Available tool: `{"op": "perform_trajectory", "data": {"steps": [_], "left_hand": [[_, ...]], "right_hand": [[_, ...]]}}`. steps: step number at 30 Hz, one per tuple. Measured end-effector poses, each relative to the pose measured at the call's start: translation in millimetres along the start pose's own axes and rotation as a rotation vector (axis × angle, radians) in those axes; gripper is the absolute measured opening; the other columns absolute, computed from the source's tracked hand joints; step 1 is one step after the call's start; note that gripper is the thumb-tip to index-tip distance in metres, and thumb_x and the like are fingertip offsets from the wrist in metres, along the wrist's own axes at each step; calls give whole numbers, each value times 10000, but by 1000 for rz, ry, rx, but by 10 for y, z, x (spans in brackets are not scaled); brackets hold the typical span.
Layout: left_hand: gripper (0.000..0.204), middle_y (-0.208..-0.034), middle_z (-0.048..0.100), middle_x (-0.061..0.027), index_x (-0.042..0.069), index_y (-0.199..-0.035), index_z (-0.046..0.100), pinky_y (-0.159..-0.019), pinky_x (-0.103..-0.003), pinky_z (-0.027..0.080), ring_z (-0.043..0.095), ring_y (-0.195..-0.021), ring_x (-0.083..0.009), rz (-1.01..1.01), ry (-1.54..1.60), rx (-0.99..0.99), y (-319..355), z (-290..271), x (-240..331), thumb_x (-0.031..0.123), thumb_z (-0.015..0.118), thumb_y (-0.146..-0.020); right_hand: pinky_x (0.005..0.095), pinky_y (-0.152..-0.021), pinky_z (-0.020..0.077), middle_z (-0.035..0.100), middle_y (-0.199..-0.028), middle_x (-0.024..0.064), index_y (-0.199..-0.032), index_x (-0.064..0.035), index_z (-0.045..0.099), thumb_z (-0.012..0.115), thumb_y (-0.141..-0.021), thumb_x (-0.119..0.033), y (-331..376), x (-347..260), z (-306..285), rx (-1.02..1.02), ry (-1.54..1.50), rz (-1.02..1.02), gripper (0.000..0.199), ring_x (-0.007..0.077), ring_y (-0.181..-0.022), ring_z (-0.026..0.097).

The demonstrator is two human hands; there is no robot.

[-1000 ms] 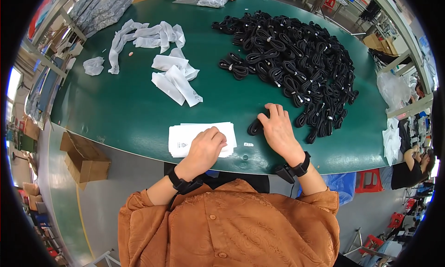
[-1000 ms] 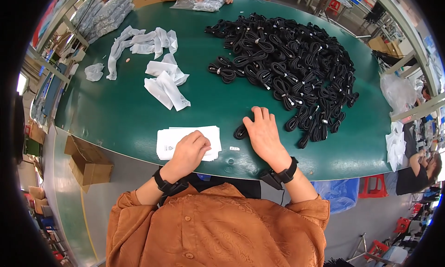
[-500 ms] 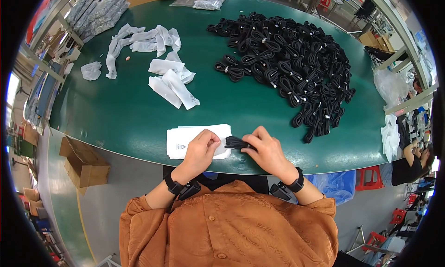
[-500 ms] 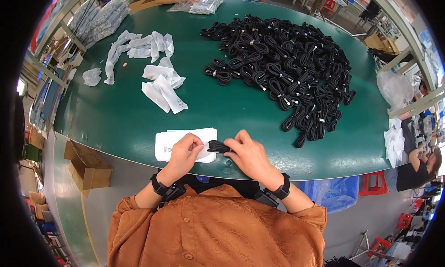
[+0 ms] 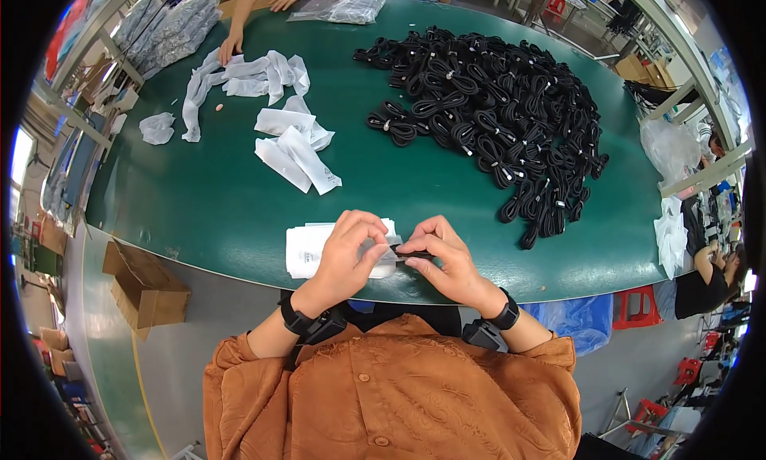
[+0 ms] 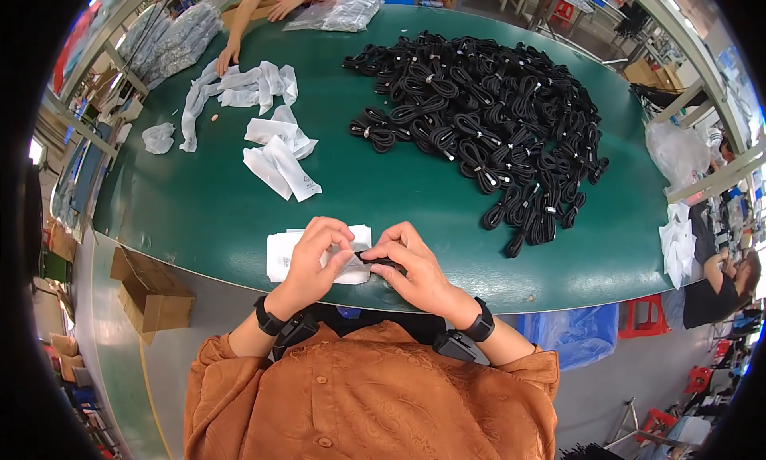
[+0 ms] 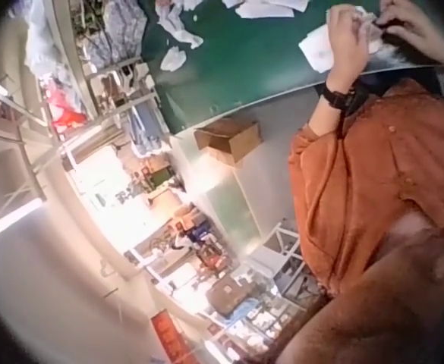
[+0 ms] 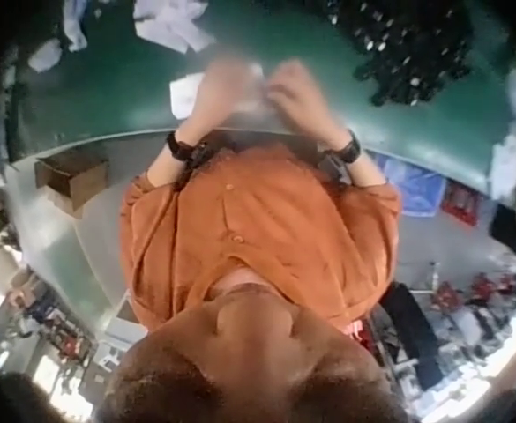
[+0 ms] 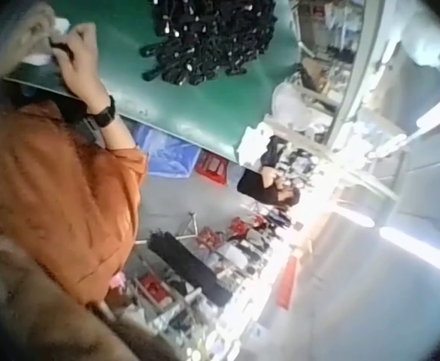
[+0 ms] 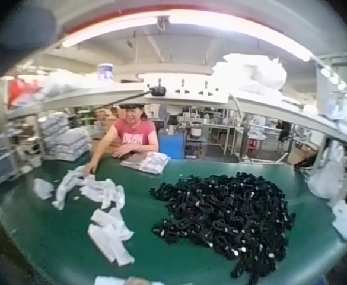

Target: Manually wrapping small black electronic components into individual white protective paper sleeves at a workbench.

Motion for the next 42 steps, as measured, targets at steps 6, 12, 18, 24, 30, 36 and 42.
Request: {"op": "perform_trajectory", "data": {"steps": [6, 12, 18, 24, 30, 36, 42], "left_hand": [[61, -1058, 611, -36, 37, -914, 595, -785, -276, 465, 557, -945, -139, -176, 432, -9, -199, -121, -74, 73, 639, -935], [130, -1024, 613, -12, 53, -1097, 637, -682, -246, 458, 556, -838, -79, -370, 712, 314, -601, -1008, -733, 91, 604, -978], [201, -974, 605, -58, 61, -1076, 643, -670, -282, 472, 576, -830, -140, -109, -68, 240, -450, -817, -225, 84, 701, -884], [176, -938, 585, -109, 34, -960, 641, -704, -346, 499, 599, -825, -260, 22, -243, -111, 136, 93, -285, 46, 745, -818], [173, -940, 588, -113, 31, -931, 634, -686, -381, 494, 604, -841, -297, 16, -326, -121, 284, 186, -377, 50, 749, -804], [173, -932, 580, -95, 41, -936, 625, -717, -386, 480, 587, -872, -308, -63, -327, -60, 255, 79, -275, 61, 738, -807], [193, -915, 568, -97, 40, -950, 630, -760, -396, 477, 576, -876, -311, -25, -475, -97, 299, 182, -275, 52, 742, -793]], "right_hand": [[318, -777, 516, 565, -1193, 139, -1180, -57, 657, 711, -857, -13, -130, -312, -242, 218, -237, -83, 330, 236, -987, 592], [325, -775, 521, 568, -1176, 151, -1191, -49, 627, 722, -846, -31, -253, -155, -642, 337, 306, -69, 359, 263, -1001, 604], [439, -739, 524, 605, -1091, 165, -1180, -48, 605, 740, -823, -91, -81, 1006, -1273, 369, 1173, 279, 385, 361, -966, 615], [443, -682, 525, 637, -975, 145, -1141, -18, 605, 741, -831, -117, -27, 1452, -1067, 251, 1061, 364, 353, 344, -795, 639], [374, -630, 520, 634, -954, 150, -1152, 15, 605, 702, -880, -77, -20, 777, -439, 92, 321, 363, 303, 315, -675, 629], [375, -668, 522, 618, -993, 177, -1271, -35, 592, 671, -910, -51, 14, 204, 12, -76, 307, 216, 370, 358, -767, 631], [399, -712, 523, 618, -1005, 178, -1285, -45, 585, 662, -921, -66, 157, 235, 18, 26, 284, 232, 373, 371, -832, 631]]}}
Point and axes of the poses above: each hand's wrist, its own y-axis away from the middle knuckle, its own z-axis out of the palm, x = y × z, the point moved 8 cm from there along -y, towards the middle knuckle
